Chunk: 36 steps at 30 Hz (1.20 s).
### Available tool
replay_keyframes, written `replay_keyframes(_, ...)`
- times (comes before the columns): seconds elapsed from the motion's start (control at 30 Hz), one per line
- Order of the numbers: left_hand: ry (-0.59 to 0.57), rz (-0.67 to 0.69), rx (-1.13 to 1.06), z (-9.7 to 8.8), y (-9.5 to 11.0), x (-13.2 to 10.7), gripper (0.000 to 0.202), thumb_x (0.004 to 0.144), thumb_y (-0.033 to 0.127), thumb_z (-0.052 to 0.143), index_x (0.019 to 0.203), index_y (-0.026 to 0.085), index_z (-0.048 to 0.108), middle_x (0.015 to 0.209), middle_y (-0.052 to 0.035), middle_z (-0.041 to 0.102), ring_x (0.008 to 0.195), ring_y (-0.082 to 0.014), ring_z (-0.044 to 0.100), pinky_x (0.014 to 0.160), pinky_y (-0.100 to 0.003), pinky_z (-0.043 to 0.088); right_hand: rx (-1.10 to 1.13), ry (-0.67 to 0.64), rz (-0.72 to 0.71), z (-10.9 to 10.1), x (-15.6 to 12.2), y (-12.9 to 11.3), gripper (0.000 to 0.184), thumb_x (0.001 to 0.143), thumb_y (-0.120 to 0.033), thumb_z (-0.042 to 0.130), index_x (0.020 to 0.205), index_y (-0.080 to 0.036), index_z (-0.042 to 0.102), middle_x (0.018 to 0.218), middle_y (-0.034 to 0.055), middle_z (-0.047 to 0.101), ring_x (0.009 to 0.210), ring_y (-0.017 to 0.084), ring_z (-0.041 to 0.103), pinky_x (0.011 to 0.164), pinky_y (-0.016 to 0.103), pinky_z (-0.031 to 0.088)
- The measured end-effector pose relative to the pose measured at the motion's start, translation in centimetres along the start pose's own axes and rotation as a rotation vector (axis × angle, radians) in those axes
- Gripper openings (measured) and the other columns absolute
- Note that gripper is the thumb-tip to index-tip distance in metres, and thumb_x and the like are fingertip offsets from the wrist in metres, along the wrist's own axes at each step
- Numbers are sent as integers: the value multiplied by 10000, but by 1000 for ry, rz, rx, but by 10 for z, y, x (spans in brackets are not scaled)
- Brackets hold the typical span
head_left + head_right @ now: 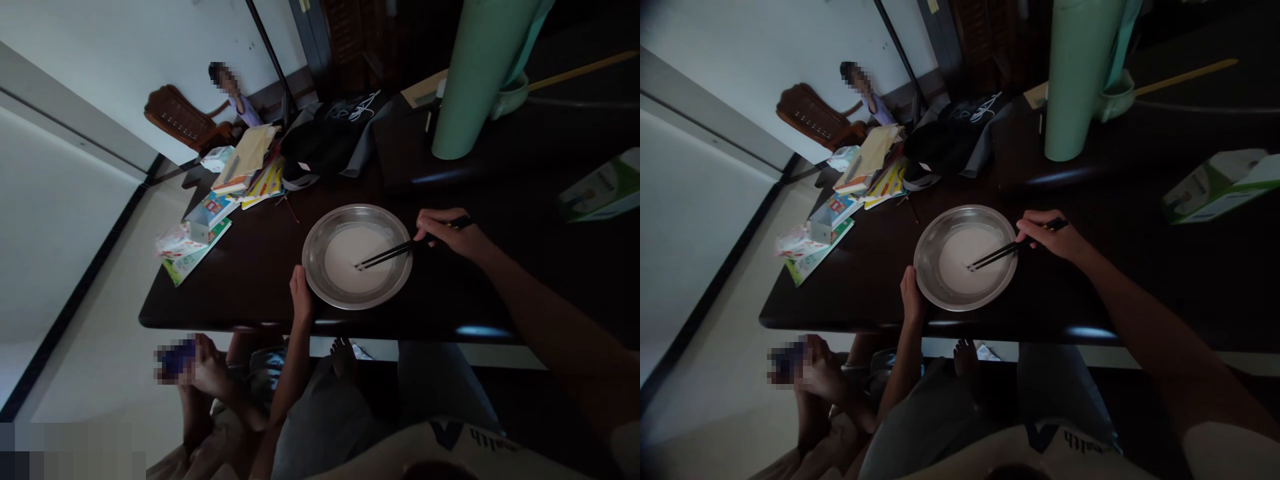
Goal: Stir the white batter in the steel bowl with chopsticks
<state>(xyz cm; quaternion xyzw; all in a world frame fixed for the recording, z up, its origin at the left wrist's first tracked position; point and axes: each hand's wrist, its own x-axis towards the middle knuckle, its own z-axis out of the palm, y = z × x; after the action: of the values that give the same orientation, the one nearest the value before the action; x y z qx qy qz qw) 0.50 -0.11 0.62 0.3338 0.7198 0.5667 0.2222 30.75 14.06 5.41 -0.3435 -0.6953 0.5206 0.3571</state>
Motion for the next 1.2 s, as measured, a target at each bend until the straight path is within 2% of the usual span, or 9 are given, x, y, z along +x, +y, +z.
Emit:
replay_keyframes(0.13, -63, 34, 20, -1, 3, 0, 468, 869, 608, 489, 640, 209, 400, 669, 30, 358, 670, -133, 370, 659, -258, 360, -51, -80, -38, 4, 2, 0, 242, 858, -389, 621, 737, -208, 727, 774, 24, 631, 610, 115, 569, 606, 290, 450)
replay_keyframes(0.3, -64, 18, 10, 0, 4, -1, 468, 867, 612, 487, 646, 211, 393, 671, 34, 346, 667, -130, 358, 657, -259, 356, -74, 77, -32, 0, 0, -1, 316, 903, -372, 568, 689, -179, 697, 643, 3, 549, 584, 105, 517, 609, 292, 399)
replay_keyframes(0.5, -43, -2, -12, 1, 6, -1, 497, 819, 649, 534, 620, 212, 405, 660, 29, 356, 663, -133, 365, 642, -269, 361, -12, -61, 1, 6, 1, -2, 274, 846, -428, 623, 710, -211, 721, 739, 15, 620, 575, 109, 558, 565, 284, 422)
replay_keyframes(0.7, -45, 16, -2, 1, 4, 0, 490, 837, 633, 524, 623, 210, 402, 659, 29, 357, 658, -131, 366, 649, -266, 366, -83, 85, -16, 1, 1, -3, 312, 876, -446, 588, 664, -246, 697, 625, 5, 560, 568, 128, 532, 577, 303, 429)
replay_keyframes(0.8, -58, 27, -8, 0, 2, 0, 480, 854, 617, 513, 630, 209, 396, 657, 32, 356, 657, -129, 363, 655, -262, 364, -34, 35, 7, 1, 0, -2, 338, 890, -444, 564, 656, -240, 698, 658, 8, 576, 544, 112, 521, 546, 293, 417)
replay_keyframes(0.9, -61, 25, -12, 0, 2, 0, 481, 857, 622, 504, 639, 207, 399, 662, 32, 357, 662, -127, 363, 654, -258, 362, -43, -50, -3, 5, 1, -2, 259, 856, -416, 614, 692, -243, 714, 720, 11, 626, 564, 114, 554, 561, 292, 435)
replay_keyframes(1.0, -59, 20, -6, 0, 6, -1, 491, 847, 630, 513, 628, 207, 398, 664, 30, 356, 661, -128, 360, 640, -258, 354, -93, -7, -36, 6, 2, -3, 203, 842, -369, 640, 705, -239, 714, 714, 9, 624, 593, 118, 570, 597, 295, 440)
replay_keyframes(1.1, -61, 12, -5, 0, 10, -2, 496, 840, 632, 523, 618, 208, 391, 661, 30, 344, 656, -127, 350, 635, -260, 351, -85, 80, -23, 2, 1, -3, 281, 886, -362, 587, 679, -211, 704, 668, 8, 577, 568, 105, 529, 586, 289, 420)
replay_keyframes(1.2, -61, 16, -6, 1, 11, -2, 502, 835, 644, 521, 622, 210, 390, 658, 33, 338, 654, -126, 345, 631, -260, 351, -16, 24, 8, 0, -1, 0, 357, 915, -402, 546, 685, -184, 709, 710, 20, 580, 564, 96, 513, 554, 275, 409)
